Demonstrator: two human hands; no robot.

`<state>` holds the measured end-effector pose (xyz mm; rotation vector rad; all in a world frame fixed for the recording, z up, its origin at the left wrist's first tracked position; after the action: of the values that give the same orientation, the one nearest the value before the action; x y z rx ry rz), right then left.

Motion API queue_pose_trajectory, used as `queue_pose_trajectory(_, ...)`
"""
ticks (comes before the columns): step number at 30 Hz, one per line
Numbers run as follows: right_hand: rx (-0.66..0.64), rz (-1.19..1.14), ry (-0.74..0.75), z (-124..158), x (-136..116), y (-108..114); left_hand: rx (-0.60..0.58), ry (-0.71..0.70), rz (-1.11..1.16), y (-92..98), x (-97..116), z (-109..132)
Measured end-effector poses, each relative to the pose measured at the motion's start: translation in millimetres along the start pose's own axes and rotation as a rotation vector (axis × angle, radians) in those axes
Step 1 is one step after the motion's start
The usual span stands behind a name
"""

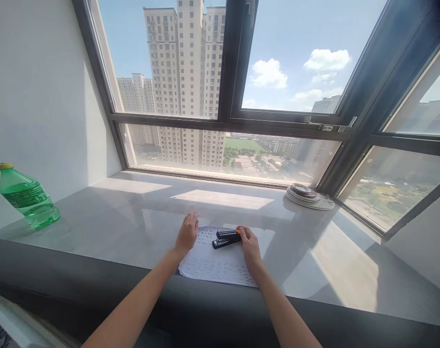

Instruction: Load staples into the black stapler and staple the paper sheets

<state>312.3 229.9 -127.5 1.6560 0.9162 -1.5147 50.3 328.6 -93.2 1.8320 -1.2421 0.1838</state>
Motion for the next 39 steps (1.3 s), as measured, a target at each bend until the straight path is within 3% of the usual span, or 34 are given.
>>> queue_pose_trajectory(2,-0.004,-0.058,-0.018,-3,3,3,0.05,0.027,0.21,-8.7,26,11)
queue_pose_trajectory(4,-0.022,-0.056,-0.019,-3,4,2,0.036,0.128,0.425,-26.6,38,18)
queue_pose_trajectory(7,-0.036,-0.031,-0.007,-2,3,1,0.021,0.312,0.662,-50.1,29,19)
queue_pose_trajectory(13,-0.019,-0.029,-0.008,-4,8,3,0.112,0.43,0.905,-57.2,2,19)
queue_pose_trajectory(19,0.031,-0.078,-0.023,-2,6,5,0.119,0.494,1.002,-62.1,6,20)
queue_pose_trajectory(28,0.081,-0.1,-0.034,-1,5,7,0.136,0.515,0.989,-50.4,10,21)
queue_pose_trajectory(33,0.007,-0.18,-0.031,0,7,4,0.161,0.531,1.045,-53.5,6,22)
queue_pose_trajectory(37,-0.166,0.1,0.121,9,-14,-11,0.166,0.519,1.043,-55.5,3,22)
queue_pose_trajectory(39,-0.167,0.266,0.226,17,-27,-16,0.164,0.516,1.049,-56.1,3,22)
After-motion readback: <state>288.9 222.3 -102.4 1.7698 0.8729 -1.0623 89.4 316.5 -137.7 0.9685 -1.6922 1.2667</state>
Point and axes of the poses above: each hand's wrist, its own z-axis away from the middle knuckle, its own y-axis out of the back of the hand, x = y × z, the point moved 8 cm from there along -z, towards the middle knuckle, and after that the axes turned 7 degrees about -y, right-handed, at the moved point
